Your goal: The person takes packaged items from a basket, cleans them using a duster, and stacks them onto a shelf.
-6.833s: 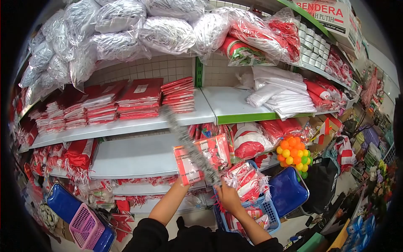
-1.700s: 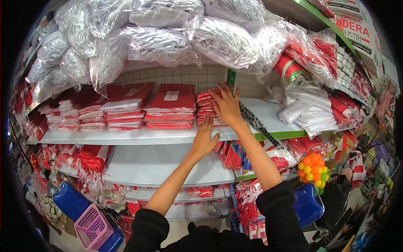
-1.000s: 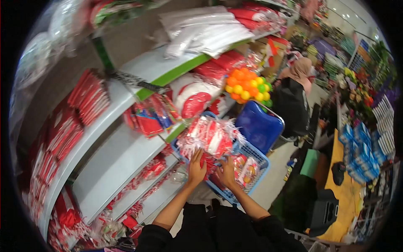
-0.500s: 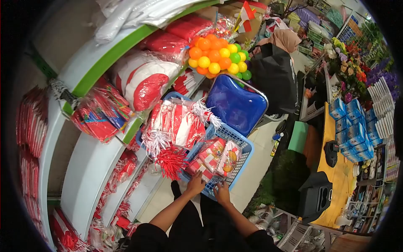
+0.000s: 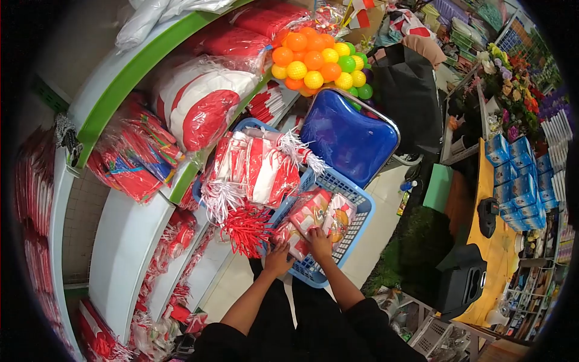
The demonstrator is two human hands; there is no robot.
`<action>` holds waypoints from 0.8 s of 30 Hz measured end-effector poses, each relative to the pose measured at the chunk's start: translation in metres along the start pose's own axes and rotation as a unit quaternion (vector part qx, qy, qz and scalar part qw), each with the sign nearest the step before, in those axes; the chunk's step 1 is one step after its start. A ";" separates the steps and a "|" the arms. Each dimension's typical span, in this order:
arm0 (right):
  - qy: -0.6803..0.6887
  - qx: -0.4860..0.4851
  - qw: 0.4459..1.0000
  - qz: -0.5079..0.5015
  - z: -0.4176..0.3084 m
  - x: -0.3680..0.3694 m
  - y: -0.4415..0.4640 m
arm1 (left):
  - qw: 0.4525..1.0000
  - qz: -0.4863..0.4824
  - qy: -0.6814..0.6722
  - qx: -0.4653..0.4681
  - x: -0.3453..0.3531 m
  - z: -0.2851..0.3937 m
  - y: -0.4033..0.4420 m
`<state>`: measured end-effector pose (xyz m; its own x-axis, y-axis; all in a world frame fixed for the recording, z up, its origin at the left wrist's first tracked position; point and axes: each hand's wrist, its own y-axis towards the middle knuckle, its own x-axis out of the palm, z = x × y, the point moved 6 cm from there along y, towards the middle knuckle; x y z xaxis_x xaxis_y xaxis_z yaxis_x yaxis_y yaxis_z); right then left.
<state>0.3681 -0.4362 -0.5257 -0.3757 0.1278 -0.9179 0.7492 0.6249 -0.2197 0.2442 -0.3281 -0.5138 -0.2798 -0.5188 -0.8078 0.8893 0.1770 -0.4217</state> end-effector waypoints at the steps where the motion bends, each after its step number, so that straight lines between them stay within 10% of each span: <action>1: -0.050 -0.019 0.998 0.023 0.001 0.009 0.003 | 1.000 -0.015 0.021 -0.002 0.002 0.000 0.001; 10: 0.176 0.041 0.976 0.122 -0.007 -0.051 0.012 | 0.979 -0.061 -0.191 -0.030 0.008 -0.013 0.022; 15: 0.367 0.072 0.912 0.171 -0.038 -0.145 -0.007 | 0.789 -0.028 -0.609 -0.082 -0.085 0.028 0.021; 20: 0.445 0.005 0.872 0.204 -0.100 -0.222 -0.038 | 0.650 0.079 -0.752 -0.077 -0.158 0.040 0.013; 24: 0.326 -0.252 0.886 0.211 -0.183 -0.287 -0.064 | 0.545 0.122 -0.828 -0.058 -0.240 0.046 -0.039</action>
<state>0.3279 -0.3716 -0.1878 -0.4789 0.7475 -0.4603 0.6209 0.6591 0.4244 0.2929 -0.2491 -0.2844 0.6372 -0.4941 0.5915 0.7707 0.4116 -0.4865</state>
